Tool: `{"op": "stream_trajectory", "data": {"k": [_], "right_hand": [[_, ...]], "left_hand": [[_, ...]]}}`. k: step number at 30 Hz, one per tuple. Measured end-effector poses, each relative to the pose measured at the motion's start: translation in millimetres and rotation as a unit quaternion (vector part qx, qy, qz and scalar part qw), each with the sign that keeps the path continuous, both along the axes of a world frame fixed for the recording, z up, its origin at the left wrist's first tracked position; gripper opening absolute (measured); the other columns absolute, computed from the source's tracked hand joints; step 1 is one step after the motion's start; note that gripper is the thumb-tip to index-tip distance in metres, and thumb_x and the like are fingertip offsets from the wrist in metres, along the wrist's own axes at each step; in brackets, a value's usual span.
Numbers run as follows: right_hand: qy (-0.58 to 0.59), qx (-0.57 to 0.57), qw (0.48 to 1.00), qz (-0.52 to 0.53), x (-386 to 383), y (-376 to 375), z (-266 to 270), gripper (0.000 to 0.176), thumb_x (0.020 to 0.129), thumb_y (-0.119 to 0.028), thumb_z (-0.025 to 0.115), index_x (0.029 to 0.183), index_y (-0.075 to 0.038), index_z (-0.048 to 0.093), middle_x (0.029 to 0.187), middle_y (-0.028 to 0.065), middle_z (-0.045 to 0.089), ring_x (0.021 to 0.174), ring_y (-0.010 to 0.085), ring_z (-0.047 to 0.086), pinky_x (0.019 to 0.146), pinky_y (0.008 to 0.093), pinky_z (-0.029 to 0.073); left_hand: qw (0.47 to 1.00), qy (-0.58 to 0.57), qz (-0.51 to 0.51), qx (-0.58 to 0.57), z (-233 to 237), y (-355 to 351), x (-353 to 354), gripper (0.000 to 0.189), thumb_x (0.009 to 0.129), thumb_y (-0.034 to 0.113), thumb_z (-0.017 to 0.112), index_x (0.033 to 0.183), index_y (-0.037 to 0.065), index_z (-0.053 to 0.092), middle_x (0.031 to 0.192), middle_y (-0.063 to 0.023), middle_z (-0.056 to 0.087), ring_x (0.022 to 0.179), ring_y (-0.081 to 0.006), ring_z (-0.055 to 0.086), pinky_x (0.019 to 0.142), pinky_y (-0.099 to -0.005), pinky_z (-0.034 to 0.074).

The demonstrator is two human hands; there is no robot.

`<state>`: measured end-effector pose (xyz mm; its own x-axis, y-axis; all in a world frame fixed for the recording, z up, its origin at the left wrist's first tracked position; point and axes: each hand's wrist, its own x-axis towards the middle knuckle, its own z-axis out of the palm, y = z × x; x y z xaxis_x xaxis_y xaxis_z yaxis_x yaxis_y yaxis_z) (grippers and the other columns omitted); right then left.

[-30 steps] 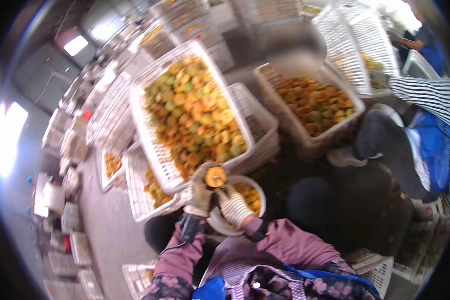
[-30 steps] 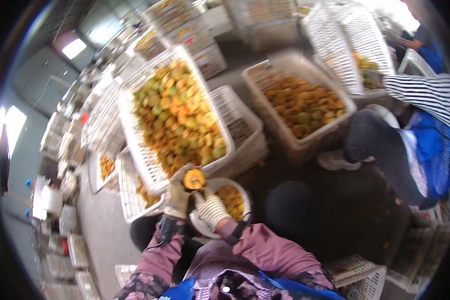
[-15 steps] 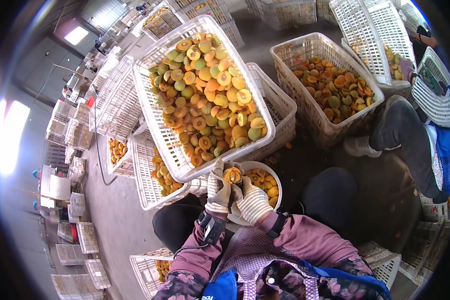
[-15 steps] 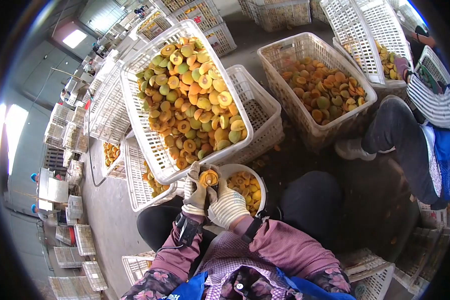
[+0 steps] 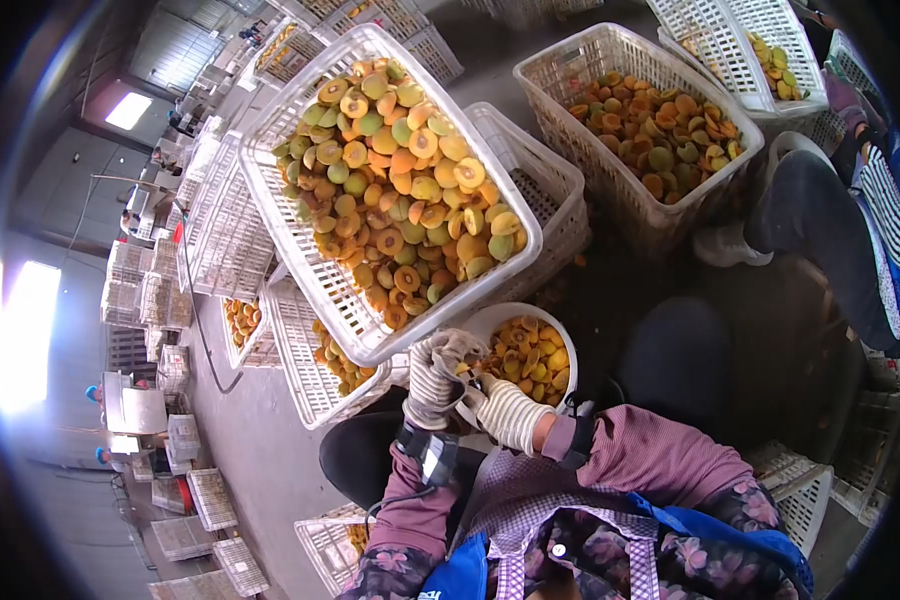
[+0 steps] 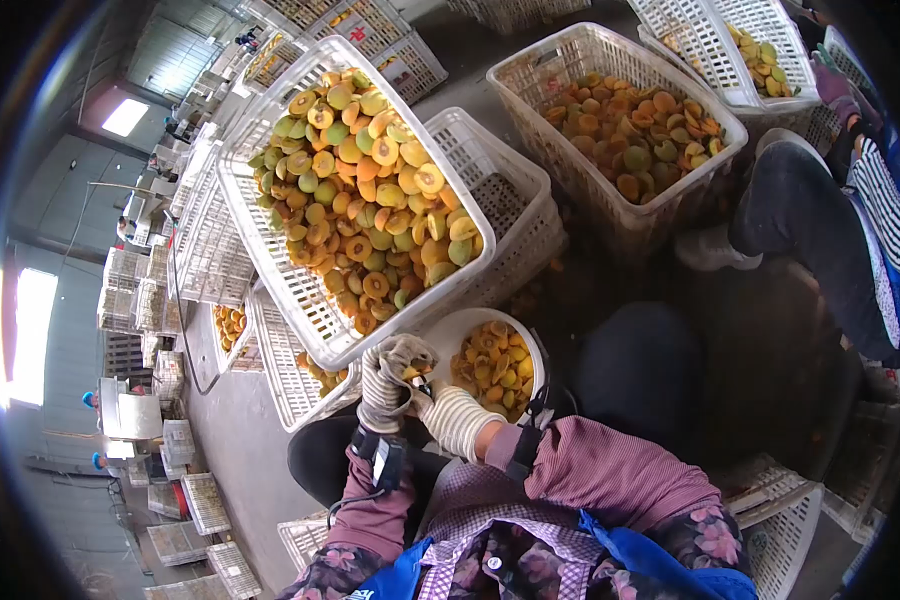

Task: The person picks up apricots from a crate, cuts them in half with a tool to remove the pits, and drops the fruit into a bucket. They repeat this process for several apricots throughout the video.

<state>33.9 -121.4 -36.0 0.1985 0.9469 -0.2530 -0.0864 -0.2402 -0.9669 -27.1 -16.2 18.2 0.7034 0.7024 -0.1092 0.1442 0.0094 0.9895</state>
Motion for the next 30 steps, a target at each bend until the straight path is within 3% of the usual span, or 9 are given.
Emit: {"op": "stream_trajectory", "data": {"k": [5, 7, 10, 14, 16, 18, 23, 26, 30], "right_hand": [[0.262, 0.041, 0.964, 0.022, -12, -12, 10, 0.042, 0.088, -0.041, 0.050, 0.105, -0.002, 0.053, 0.074, 0.0041, 0.053, 0.064, 0.0160, 0.047, 0.059, 0.0311, 0.043], [0.288, -0.049, 0.951, 0.102, 14, -23, 56, 0.045, 0.088, -0.042, 0.050, 0.108, -0.002, 0.052, 0.074, 0.0027, 0.053, 0.063, 0.0129, 0.047, 0.056, 0.0285, 0.043], [0.397, -0.119, 0.907, 0.076, 17, -28, 71, 0.037, 0.086, -0.044, 0.051, 0.091, -0.007, 0.055, 0.062, 0.0012, 0.049, 0.043, 0.0127, 0.045, 0.040, 0.0285, 0.038], [0.460, -0.221, 0.860, -0.028, 7, -22, 55, 0.035, 0.085, -0.048, 0.050, 0.078, -0.014, 0.051, 0.053, -0.0017, 0.044, 0.037, 0.0121, 0.040, 0.034, 0.0283, 0.030], [0.437, -0.229, 0.869, -0.019, 4, -14, 44, 0.035, 0.084, -0.049, 0.049, 0.077, -0.014, 0.051, 0.053, -0.0020, 0.044, 0.037, 0.0123, 0.039, 0.035, 0.0287, 0.030], [0.411, -0.211, 0.887, 0.013, 10, -14, 43, 0.036, 0.086, -0.049, 0.045, 0.082, -0.015, 0.054, 0.055, -0.0018, 0.047, 0.040, 0.0122, 0.041, 0.036, 0.0285, 0.031], [0.235, -0.042, 0.962, -0.133, -17, 2, -6, 0.041, 0.087, -0.047, 0.046, 0.084, -0.008, 0.060, 0.064, 0.0069, 0.056, 0.056, 0.0225, 0.056, 0.048, 0.0359, 0.045], [0.342, -0.077, 0.929, -0.117, -16, 15, -14, 0.041, 0.087, -0.048, 0.047, 0.086, -0.008, 0.058, 0.061, 0.0032, 0.052, 0.048, 0.0157, 0.049, 0.039, 0.0315, 0.038], [0.354, -0.113, 0.927, -0.054, -7, 13, -7, 0.050, 0.085, -0.050, 0.048, 0.116, -0.011, 0.056, 0.109, 0.0064, 0.058, 0.103, 0.0196, 0.050, 0.092, 0.0293, 0.036]], "left_hand": [[0.976, -0.154, -0.154, -0.029, 13, 3, 10, 0.023, 0.085, 0.018, 0.056, 0.073, -0.001, 0.059, 0.070, -0.0103, 0.061, 0.062, -0.0170, 0.057, 0.058, -0.0273, 0.047], [0.977, -0.174, -0.098, -0.072, -2, 3, 0, 0.016, 0.085, 0.016, 0.054, 0.083, 0.001, 0.058, 0.072, -0.0102, 0.060, 0.068, -0.0197, 0.057, 0.066, -0.0275, 0.049], [0.862, 0.162, 0.275, 0.394, 5, 13, -11, 0.026, 0.090, 0.017, 0.047, 0.111, 0.001, 0.050, 0.105, -0.0107, 0.058, 0.096, -0.0190, 0.056, 0.084, -0.0289, 0.046], [0.866, 0.111, 0.358, 0.330, 25, 76, -40, 0.046, 0.089, 0.021, 0.049, 0.129, 0.000, 0.039, 0.116, -0.0117, 0.057, 0.110, -0.0194, 0.052, 0.093, -0.0299, 0.041], [0.695, 0.339, 0.239, 0.587, 35, 91, -7, 0.040, 0.083, 0.016, 0.050, 0.118, -0.003, 0.046, 0.102, -0.0143, 0.061, 0.100, -0.0237, 0.056, 0.088, -0.0323, 0.043], [0.669, 0.256, 0.156, 0.680, 0, 148, -23, 0.033, 0.079, 0.012, 0.050, 0.109, -0.002, 0.053, 0.090, -0.0157, 0.063, 0.092, -0.0272, 0.059, 0.085, -0.0345, 0.044], [0.696, 0.474, -0.204, 0.500, -46, 183, 40, 0.043, 0.081, 0.041, 0.048, 0.097, 0.004, 0.065, 0.092, -0.0222, 0.063, 0.087, -0.0348, 0.061, 0.076, -0.0445, 0.047], [0.558, 0.657, -0.293, 0.414, -49, 207, 44, 0.046, 0.076, 0.043, 0.054, 0.101, 0.006, 0.064, 0.099, -0.0180, 0.063, 0.094, -0.0340, 0.060, 0.081, -0.0429, 0.047], [0.759, 0.456, -0.229, 0.405, -78, 203, 16, 0.039, 0.079, 0.034, 0.054, 0.107, 0.008, 0.053, 0.091, -0.0206, 0.063, 0.085, -0.0387, 0.060, 0.073, -0.0455, 0.048]]}}
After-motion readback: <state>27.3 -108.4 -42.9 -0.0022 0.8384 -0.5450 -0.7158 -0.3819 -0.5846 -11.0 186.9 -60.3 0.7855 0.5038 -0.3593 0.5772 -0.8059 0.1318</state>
